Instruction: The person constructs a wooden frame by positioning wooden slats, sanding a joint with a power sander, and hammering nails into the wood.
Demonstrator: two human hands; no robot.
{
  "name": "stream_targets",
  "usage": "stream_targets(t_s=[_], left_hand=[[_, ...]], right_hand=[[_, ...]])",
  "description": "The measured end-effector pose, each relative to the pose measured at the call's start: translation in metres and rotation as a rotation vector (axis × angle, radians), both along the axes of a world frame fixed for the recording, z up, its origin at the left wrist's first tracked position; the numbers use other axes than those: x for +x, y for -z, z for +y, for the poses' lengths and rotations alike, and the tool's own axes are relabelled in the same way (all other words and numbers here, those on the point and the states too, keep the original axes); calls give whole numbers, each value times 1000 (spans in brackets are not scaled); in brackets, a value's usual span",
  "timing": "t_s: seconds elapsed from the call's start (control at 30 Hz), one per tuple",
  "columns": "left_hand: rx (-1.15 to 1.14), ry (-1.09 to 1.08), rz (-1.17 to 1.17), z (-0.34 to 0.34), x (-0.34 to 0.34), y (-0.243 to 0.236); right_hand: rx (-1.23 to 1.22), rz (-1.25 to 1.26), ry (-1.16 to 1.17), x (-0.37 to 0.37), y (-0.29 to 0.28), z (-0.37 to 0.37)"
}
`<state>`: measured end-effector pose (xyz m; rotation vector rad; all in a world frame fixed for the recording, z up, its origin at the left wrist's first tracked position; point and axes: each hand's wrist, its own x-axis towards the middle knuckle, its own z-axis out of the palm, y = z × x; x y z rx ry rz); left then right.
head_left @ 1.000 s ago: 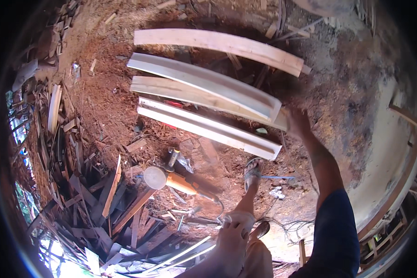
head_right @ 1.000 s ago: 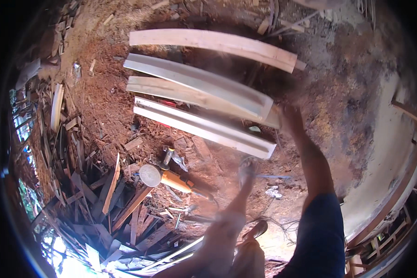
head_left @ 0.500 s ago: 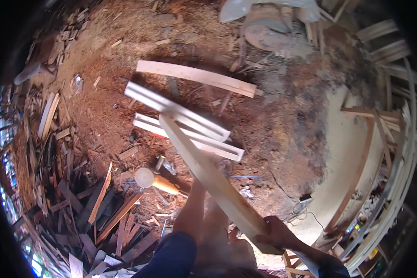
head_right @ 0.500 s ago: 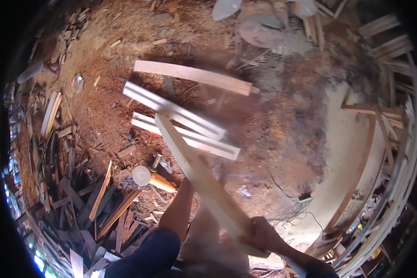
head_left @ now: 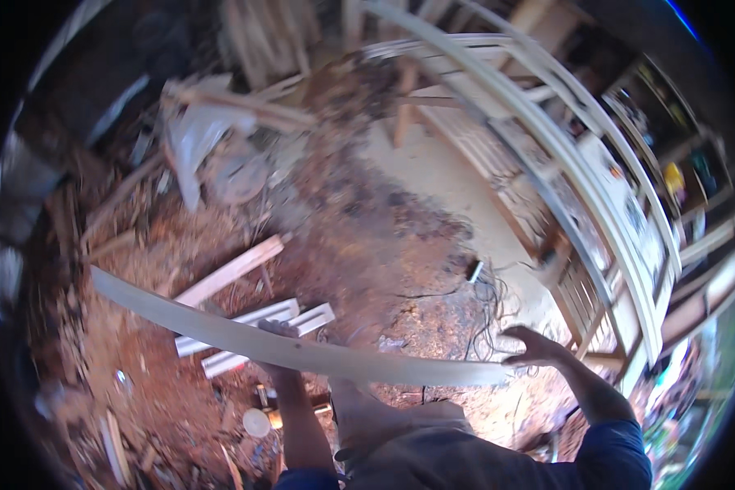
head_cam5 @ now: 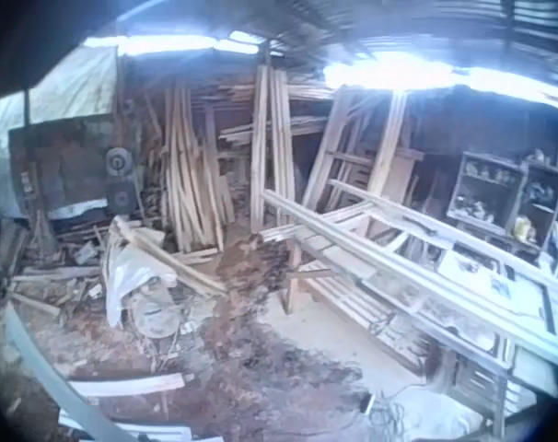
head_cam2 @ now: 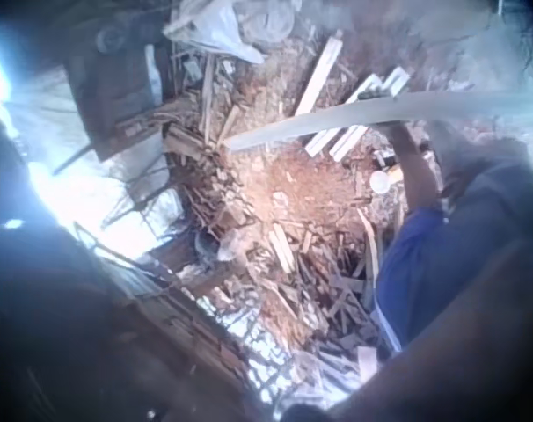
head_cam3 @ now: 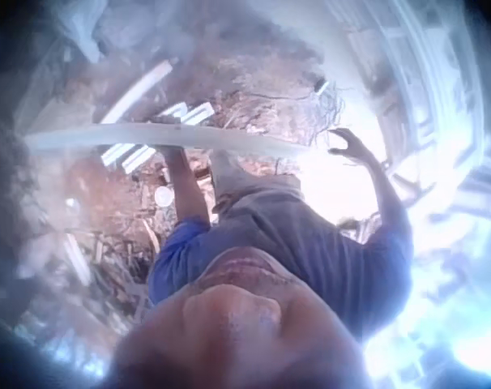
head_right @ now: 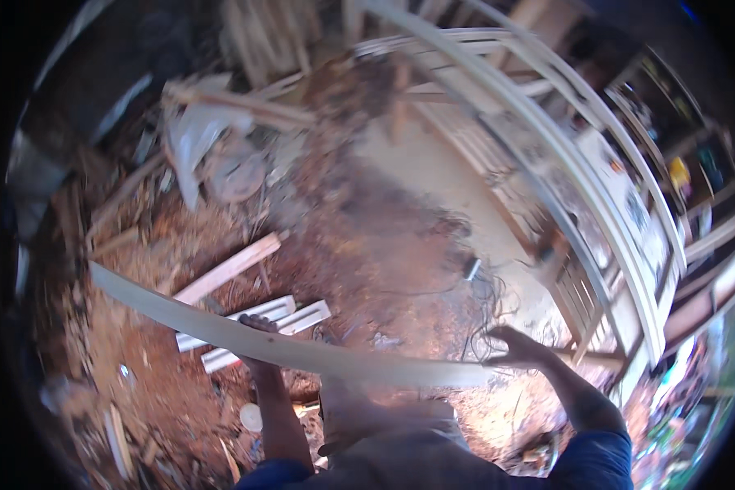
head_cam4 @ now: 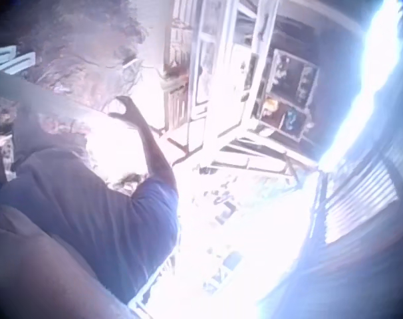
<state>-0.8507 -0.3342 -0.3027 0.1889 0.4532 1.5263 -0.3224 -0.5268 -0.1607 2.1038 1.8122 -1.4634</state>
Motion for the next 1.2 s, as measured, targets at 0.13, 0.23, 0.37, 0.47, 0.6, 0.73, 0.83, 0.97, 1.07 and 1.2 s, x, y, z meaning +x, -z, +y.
stream_targets(t_s=[0.13, 0.23, 0.37, 0.47, 0.6, 0.73, 0.83, 0.97, 1.07, 1.2], left_hand=[[56, -138, 550, -11, 105, -105], [37, -88, 554, -47, 263, -222], [401, 234, 1030, -66, 324, -204], [688, 439, 1568, -132, 383, -210], [1026, 637, 1622, -239, 473, -222], [1337, 947, 1556, -305, 537, -212], [1562, 975, 1387, -331, 582, -200], [1585, 1100, 1495, -369, 637, -211], [1642, 965, 1526, -358, 670, -233], [1334, 726, 1680, -304, 740, -251]], right_hand=[[481, -125, 363, 63, -10, -168], [672, -243, 592, 108, -26, -304], [869, -315, 848, 128, -92, -393], [1103, -449, 910, 141, -158, -441], [1274, -744, 988, 153, -239, -508], [1302, -899, 1073, 179, -258, -544], [1149, -967, 1184, 200, -225, -562], [1015, -1087, 1318, 217, -185, -585], [1113, -1112, 1243, 225, -189, -582], [1166, -835, 1445, 236, -155, -579]])
